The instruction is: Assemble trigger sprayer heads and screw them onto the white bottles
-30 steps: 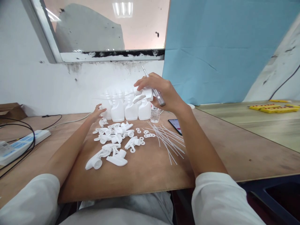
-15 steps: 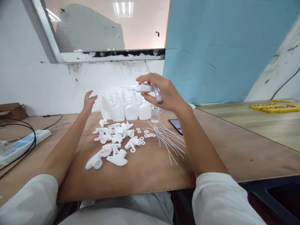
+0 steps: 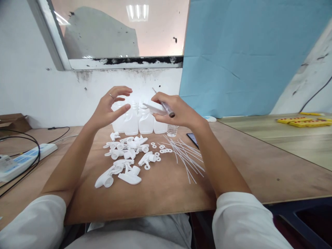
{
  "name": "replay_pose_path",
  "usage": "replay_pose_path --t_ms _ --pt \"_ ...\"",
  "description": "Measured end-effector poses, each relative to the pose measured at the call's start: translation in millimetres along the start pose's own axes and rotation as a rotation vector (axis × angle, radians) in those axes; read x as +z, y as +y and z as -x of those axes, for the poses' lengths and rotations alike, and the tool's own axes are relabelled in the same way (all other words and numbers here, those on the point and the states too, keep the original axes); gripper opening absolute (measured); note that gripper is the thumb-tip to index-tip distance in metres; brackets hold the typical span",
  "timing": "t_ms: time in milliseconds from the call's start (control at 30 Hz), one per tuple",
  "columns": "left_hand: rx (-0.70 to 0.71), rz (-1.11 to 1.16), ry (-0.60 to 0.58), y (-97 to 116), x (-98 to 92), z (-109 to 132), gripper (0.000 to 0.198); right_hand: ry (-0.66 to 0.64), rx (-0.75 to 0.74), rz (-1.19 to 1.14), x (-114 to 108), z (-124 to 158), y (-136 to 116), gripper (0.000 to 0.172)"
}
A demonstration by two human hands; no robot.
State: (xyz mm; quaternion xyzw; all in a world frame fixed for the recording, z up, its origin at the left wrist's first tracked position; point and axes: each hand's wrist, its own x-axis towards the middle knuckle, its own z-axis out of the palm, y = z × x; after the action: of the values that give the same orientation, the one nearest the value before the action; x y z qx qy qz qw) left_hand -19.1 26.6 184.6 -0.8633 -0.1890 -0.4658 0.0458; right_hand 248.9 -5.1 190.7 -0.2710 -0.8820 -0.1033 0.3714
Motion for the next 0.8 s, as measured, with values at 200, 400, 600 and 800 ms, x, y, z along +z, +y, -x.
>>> replay_pose_path --t_ms 200,400,600,800 --pt "0.164 -0.151 -0.182 24.6 8.0 2.7 0.042 -0.113 -0.019 -0.073 7.4 -1.6 -1.7 0.029" --pt "0.169 -0.312 -0.183 23.9 13.5 4.7 0.028 -0.154 -0.038 -0.066 8.7 -2.2 -2.4 0.029" --pt "0.167 -0.36 -0.141 27.6 5.2 4.2 0.018 -0.119 -0.02 -0.088 8.5 -2.3 -6.2 0.029" --pt "0.121 -0.354 -0.132 21.2 -3.4 3.9 0.014 0.023 -0.02 -0.041 9.3 -3.2 -5.2 0.028"
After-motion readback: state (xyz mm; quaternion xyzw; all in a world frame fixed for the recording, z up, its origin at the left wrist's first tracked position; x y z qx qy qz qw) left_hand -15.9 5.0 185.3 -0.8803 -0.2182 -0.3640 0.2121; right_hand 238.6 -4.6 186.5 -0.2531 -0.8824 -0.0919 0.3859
